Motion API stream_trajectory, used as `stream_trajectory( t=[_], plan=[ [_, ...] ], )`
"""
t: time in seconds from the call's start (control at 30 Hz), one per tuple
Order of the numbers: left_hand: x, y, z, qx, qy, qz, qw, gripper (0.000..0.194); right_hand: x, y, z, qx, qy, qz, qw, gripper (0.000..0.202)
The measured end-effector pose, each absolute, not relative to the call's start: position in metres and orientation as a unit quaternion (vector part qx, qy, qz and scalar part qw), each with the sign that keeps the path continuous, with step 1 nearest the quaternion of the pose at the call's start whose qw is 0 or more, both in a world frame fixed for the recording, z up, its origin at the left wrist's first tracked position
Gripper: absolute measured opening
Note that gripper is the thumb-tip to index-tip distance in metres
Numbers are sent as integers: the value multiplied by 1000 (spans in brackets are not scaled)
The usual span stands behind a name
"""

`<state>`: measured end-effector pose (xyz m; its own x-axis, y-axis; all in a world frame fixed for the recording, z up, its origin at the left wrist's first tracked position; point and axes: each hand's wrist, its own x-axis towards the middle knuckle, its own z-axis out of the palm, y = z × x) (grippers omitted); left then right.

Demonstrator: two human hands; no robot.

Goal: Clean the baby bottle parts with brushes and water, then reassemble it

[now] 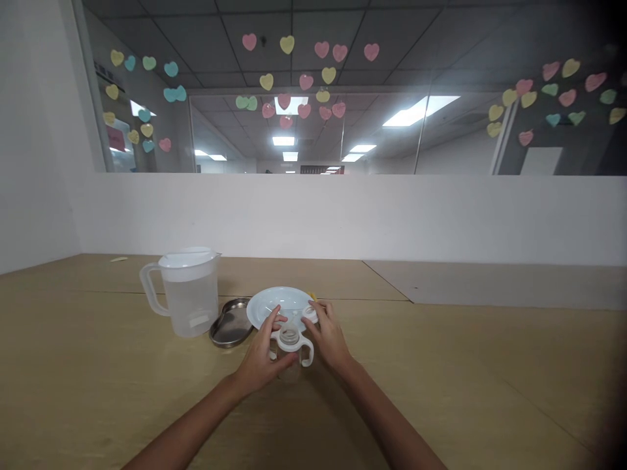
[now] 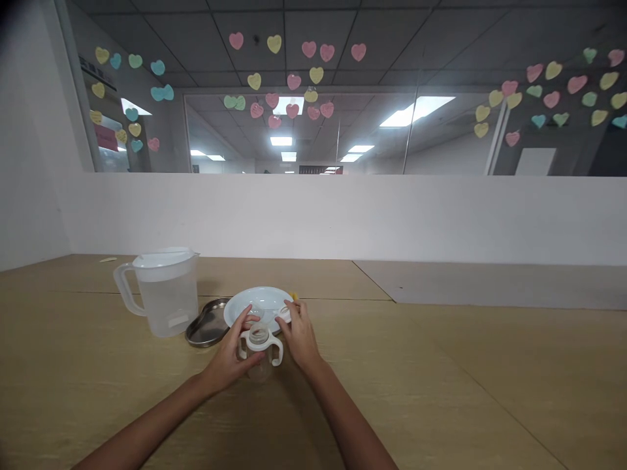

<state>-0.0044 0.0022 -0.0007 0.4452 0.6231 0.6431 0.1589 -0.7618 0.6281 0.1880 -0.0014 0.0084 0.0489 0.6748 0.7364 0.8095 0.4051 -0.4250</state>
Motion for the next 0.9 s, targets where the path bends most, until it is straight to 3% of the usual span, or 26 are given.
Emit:
stream_trajectory(
  t=[0.4, 0.5, 0.7, 0.8, 0.9],
  plan=[
    [-4, 2, 0, 814, 241, 465, 250, 82, 182, 1, 12, -573, -712, -142, 379, 18],
    [-5, 2, 0, 814, 242, 464, 250, 81, 179, -1, 14, -575, -724, -151, 351, 24],
    [-4, 3, -4, 817, 234, 466, 245, 85, 179, -2, 9, -554, -726, -178, 366, 28],
    [-11, 10, -5, 822, 216, 494, 181, 83, 181, -2, 7, -535, -728, -182, 389, 29],
    [-31, 27, 2, 733, 285, 616, 32, 63, 183, -1, 5, -527, -728, -182, 399, 28]
  ],
)
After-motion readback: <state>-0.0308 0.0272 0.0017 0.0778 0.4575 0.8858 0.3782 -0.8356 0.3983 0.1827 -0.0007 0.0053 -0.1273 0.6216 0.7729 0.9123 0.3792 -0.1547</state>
